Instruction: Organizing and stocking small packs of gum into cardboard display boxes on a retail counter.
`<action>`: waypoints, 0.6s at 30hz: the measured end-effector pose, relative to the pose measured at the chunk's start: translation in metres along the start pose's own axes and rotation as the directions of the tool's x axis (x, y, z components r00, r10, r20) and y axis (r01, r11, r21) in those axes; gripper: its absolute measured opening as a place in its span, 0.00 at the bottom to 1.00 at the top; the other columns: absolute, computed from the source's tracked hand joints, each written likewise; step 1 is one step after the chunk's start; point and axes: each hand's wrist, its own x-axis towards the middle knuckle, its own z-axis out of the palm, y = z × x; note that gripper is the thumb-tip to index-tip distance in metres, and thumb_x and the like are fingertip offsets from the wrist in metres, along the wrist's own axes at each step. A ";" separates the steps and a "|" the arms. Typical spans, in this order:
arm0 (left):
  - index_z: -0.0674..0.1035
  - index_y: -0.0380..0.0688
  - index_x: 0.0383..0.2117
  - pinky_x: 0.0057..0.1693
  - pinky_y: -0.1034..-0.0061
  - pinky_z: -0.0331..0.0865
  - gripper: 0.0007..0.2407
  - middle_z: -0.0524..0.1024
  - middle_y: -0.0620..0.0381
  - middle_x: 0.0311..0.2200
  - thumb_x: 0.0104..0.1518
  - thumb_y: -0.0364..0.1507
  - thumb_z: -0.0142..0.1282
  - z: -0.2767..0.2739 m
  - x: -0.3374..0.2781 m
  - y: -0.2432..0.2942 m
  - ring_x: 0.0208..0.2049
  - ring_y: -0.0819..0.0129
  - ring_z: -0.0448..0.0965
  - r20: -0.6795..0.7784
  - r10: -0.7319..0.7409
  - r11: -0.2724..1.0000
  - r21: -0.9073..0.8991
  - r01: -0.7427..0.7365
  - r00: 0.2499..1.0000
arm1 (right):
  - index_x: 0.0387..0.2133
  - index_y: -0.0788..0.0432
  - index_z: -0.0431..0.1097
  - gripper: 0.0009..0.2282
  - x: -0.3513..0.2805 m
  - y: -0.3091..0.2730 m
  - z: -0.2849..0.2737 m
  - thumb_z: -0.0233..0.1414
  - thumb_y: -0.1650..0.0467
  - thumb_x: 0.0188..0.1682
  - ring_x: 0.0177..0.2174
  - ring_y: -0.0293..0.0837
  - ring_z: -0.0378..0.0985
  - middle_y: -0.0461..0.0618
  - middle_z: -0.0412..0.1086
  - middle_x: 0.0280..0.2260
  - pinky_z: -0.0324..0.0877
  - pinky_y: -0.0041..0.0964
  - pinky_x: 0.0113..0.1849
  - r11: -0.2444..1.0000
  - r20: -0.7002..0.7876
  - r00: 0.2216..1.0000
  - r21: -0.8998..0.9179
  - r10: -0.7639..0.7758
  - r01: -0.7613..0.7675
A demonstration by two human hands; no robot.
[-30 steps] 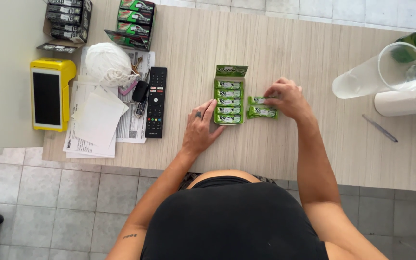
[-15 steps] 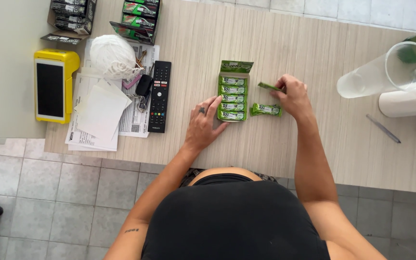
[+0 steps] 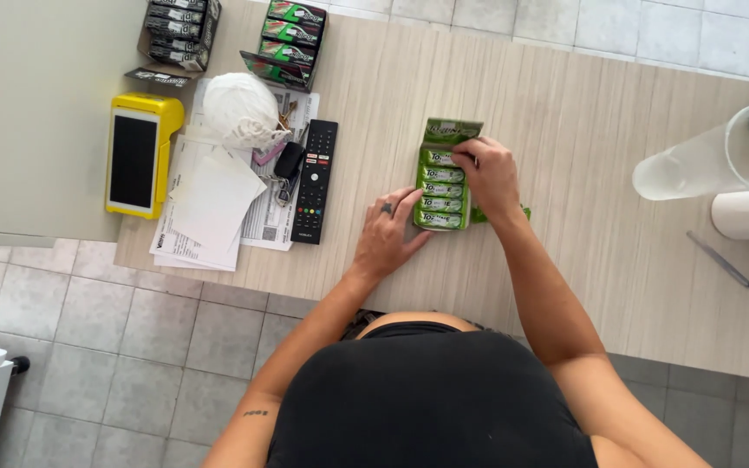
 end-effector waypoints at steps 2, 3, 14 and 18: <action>0.71 0.53 0.61 0.51 0.69 0.67 0.31 0.72 0.57 0.55 0.48 0.42 0.67 0.001 0.000 0.000 0.53 0.61 0.73 0.003 0.001 1.000 0.006 -0.001 1.000 | 0.35 0.56 0.78 0.05 -0.006 -0.011 -0.003 0.62 0.68 0.51 0.28 0.53 0.78 0.49 0.74 0.36 0.75 0.48 0.32 0.991 -0.102 0.994 -0.134 -0.041 0.027; 0.71 0.53 0.61 0.51 0.69 0.67 0.31 0.72 0.57 0.55 0.48 0.42 0.67 0.002 -0.001 -0.001 0.53 0.61 0.73 0.004 0.001 1.000 0.004 -0.001 1.000 | 0.35 0.56 0.78 0.05 -0.009 -0.008 -0.003 0.62 0.68 0.51 0.28 0.53 0.78 0.49 0.74 0.36 0.75 0.48 0.32 0.990 -0.102 0.994 -0.136 -0.040 0.026; 0.71 0.52 0.60 0.52 0.69 0.66 0.30 0.72 0.57 0.54 0.49 0.40 0.68 0.001 0.000 0.001 0.53 0.62 0.72 0.020 -0.010 1.000 -0.002 0.010 1.000 | 0.34 0.47 0.78 0.02 -0.012 0.010 0.002 0.60 0.66 0.50 0.31 0.52 0.75 0.45 0.62 0.30 0.72 0.48 0.37 0.908 -0.096 0.988 -0.412 -0.118 0.068; 0.71 0.52 0.60 0.53 0.68 0.66 0.30 0.72 0.57 0.55 0.49 0.40 0.67 0.000 0.001 0.001 0.53 0.61 0.72 0.014 -0.011 1.000 -0.006 0.012 1.000 | 0.32 0.44 0.78 0.03 -0.007 0.004 0.008 0.60 0.63 0.51 0.33 0.47 0.73 0.42 0.61 0.30 0.69 0.41 0.38 0.894 -0.098 0.986 -0.441 -0.137 0.081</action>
